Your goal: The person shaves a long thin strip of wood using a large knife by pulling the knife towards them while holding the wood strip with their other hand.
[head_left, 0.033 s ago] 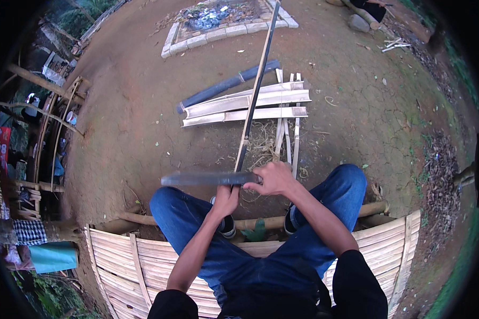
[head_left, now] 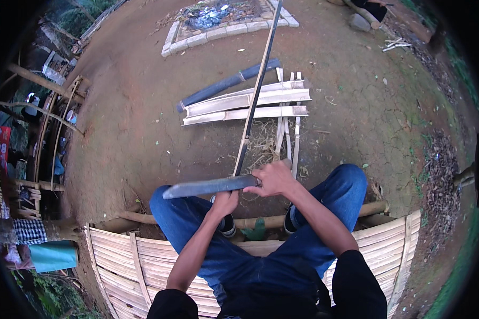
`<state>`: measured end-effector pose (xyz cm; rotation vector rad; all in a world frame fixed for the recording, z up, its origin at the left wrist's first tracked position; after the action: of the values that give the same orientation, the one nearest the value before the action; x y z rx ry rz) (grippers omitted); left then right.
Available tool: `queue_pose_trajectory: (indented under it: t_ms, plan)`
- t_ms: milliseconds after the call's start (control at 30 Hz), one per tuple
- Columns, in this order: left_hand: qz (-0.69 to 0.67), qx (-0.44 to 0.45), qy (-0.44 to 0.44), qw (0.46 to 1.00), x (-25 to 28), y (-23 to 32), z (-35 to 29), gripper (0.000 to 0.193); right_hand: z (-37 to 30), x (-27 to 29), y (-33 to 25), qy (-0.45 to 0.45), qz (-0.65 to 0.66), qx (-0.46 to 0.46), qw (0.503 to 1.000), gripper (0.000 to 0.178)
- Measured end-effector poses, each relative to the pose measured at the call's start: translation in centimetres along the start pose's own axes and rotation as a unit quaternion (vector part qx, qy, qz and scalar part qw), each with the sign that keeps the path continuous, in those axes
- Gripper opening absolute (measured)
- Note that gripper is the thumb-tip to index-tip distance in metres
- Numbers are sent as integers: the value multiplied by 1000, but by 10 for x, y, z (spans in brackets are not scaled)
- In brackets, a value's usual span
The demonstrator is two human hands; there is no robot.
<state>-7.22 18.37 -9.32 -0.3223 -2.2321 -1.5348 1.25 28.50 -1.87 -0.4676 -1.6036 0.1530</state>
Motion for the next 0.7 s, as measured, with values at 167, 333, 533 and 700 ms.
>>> queue_pose_trajectory:
  t_ms: [167,333,533,700]
  plan:
    - [76,-47,28,996,17,33,5,23,-3,8,18,59,-19,-9,998,63]
    - [67,-99,67,991,25,47,10,19,-7,29,20,140,-13,13,990,60]
    - [-23,-31,80,996,37,34,1,27,-18,37,82,136,53,-182,972,68]
    - [-109,-65,116,985,40,20,-7,32,-12,37,101,86,193,-210,955,63]
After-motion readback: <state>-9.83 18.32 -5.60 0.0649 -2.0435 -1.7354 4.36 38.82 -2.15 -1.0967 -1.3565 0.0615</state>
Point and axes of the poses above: each hand's wrist, its own z-axis towards the middle knuckle, its own x-axis out of the back of the hand, y = z × x, the point moved 10 cm from there along z, towards the middle knuckle, and after that the axes turned 15 degrees about -y, right-handed, at the moved point
